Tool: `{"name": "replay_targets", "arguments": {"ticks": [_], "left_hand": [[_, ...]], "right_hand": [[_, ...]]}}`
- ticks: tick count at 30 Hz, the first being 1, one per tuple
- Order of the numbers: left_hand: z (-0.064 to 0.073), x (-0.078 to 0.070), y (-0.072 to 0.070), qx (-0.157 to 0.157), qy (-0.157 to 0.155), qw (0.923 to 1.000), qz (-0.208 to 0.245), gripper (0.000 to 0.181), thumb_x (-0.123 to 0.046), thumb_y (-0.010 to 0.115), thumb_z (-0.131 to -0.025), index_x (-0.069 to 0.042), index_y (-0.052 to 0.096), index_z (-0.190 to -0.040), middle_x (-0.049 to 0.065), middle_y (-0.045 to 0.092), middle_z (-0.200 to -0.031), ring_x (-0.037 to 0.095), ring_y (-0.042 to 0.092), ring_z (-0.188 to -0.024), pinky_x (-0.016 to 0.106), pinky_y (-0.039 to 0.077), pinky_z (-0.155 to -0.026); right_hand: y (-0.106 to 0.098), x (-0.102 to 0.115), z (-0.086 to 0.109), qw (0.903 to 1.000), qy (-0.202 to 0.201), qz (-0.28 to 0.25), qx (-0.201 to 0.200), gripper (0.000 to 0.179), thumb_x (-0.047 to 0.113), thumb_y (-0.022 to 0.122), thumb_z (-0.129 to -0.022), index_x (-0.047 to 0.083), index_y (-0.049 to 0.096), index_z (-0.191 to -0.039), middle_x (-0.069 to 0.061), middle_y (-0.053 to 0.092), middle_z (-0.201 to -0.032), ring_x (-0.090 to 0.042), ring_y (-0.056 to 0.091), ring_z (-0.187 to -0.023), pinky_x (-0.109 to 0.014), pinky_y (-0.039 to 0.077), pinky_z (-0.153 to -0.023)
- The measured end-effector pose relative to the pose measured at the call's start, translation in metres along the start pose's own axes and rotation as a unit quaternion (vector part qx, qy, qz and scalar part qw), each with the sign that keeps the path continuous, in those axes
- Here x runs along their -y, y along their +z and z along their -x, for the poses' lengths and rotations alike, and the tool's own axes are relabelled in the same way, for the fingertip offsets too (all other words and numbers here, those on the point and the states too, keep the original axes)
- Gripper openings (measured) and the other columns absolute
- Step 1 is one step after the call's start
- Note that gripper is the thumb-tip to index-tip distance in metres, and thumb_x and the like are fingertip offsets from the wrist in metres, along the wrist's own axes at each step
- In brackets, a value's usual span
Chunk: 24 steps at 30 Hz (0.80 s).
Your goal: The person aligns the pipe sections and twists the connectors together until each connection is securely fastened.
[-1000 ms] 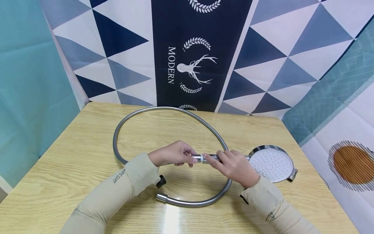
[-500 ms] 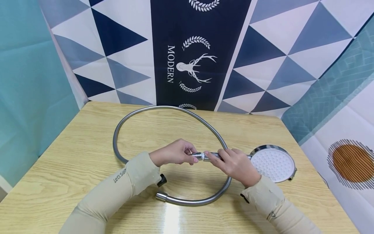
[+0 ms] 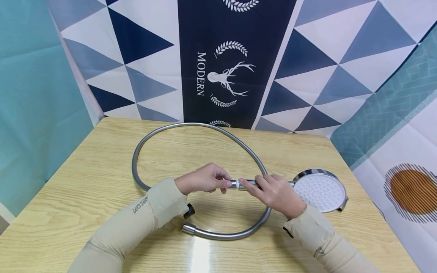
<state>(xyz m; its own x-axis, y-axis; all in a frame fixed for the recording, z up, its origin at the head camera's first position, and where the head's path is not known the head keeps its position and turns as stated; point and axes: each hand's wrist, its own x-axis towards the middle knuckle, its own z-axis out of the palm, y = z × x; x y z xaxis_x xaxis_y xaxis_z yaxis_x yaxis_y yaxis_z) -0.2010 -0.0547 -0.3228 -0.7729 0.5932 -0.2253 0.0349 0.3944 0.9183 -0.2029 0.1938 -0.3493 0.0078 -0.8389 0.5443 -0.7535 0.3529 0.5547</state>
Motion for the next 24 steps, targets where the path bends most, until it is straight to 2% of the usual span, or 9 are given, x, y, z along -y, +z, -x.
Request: {"name": "replay_targets", "arguments": {"ticks": [5,8,11,15,19,21,24], "left_hand": [[0.001,0.0,-0.001,0.015,0.006,0.9998,0.014,0.021,-0.009,0.054,-0.098,0.006,0.068,-0.104,0.003,0.064,-0.072,0.009,0.035,-0.045,0.02,0.026,-0.043],[0.001,0.001,-0.002,0.033,0.011,0.9993,0.016,0.024,-0.01,0.05,-0.1,0.007,0.067,-0.103,0.003,0.063,-0.071,0.009,0.035,-0.044,0.02,0.027,-0.042],[0.0,0.002,-0.001,0.039,0.008,0.9992,0.008,0.024,-0.01,0.051,-0.1,0.007,0.067,-0.102,0.002,0.062,-0.07,0.009,0.034,-0.044,0.02,0.026,-0.042],[-0.001,0.002,0.003,0.011,0.006,0.9999,-0.009,0.017,-0.01,0.059,-0.096,0.004,0.067,-0.101,0.002,0.061,-0.071,0.008,0.033,-0.043,0.019,0.027,-0.042],[-0.002,0.002,0.008,-0.029,0.026,0.9991,-0.017,0.01,-0.007,0.067,-0.09,0.001,0.066,-0.097,0.001,0.057,-0.072,0.009,0.037,-0.047,0.02,0.031,-0.045],[-0.002,0.002,0.009,-0.045,0.041,0.9978,-0.028,0.009,-0.007,0.069,-0.088,0.0,0.066,-0.094,0.001,0.057,-0.073,0.009,0.04,-0.053,0.021,0.033,-0.048],[-0.001,0.002,0.009,-0.05,0.056,0.9967,-0.032,0.01,-0.009,0.065,-0.092,0.001,0.066,-0.095,0.0,0.057,-0.075,0.009,0.04,-0.055,0.021,0.033,-0.049]], "right_hand": [[0.001,0.0,0.0,0.9998,0.001,-0.005,-0.018,0.039,0.012,0.041,-0.104,0.008,0.045,-0.142,-0.007,0.053,-0.069,-0.013,0.045,-0.049,-0.022,0.034,-0.04],[0.004,0.0,0.0,0.9985,0.006,-0.032,-0.043,0.038,0.015,0.044,-0.104,0.008,0.047,-0.141,-0.005,0.052,-0.066,-0.011,0.042,-0.046,-0.021,0.031,-0.039],[0.005,0.0,-0.001,0.9974,0.004,-0.049,-0.052,0.037,0.014,0.044,-0.103,0.008,0.05,-0.139,-0.004,0.051,-0.065,-0.01,0.038,-0.045,-0.02,0.028,-0.039],[0.002,0.0,-0.001,0.999,-0.002,-0.037,-0.027,0.032,0.006,0.041,-0.103,0.007,0.056,-0.131,-0.005,0.051,-0.066,-0.01,0.039,-0.046,-0.021,0.029,-0.04],[-0.001,0.0,-0.001,0.9994,0.007,-0.033,0.002,0.029,0.012,0.039,-0.104,0.007,0.062,-0.121,-0.003,0.051,-0.065,-0.009,0.04,-0.047,-0.02,0.03,-0.04],[-0.002,0.0,-0.002,0.9993,0.013,-0.036,0.003,0.03,0.016,0.04,-0.105,0.007,0.064,-0.12,-0.002,0.051,-0.064,-0.009,0.039,-0.047,-0.019,0.03,-0.04],[-0.001,-0.001,-0.003,0.999,0.016,-0.041,-0.012,0.029,0.018,0.042,-0.104,0.007,0.063,-0.121,-0.001,0.048,-0.063,-0.008,0.036,-0.046,-0.019,0.028,-0.039]]}}
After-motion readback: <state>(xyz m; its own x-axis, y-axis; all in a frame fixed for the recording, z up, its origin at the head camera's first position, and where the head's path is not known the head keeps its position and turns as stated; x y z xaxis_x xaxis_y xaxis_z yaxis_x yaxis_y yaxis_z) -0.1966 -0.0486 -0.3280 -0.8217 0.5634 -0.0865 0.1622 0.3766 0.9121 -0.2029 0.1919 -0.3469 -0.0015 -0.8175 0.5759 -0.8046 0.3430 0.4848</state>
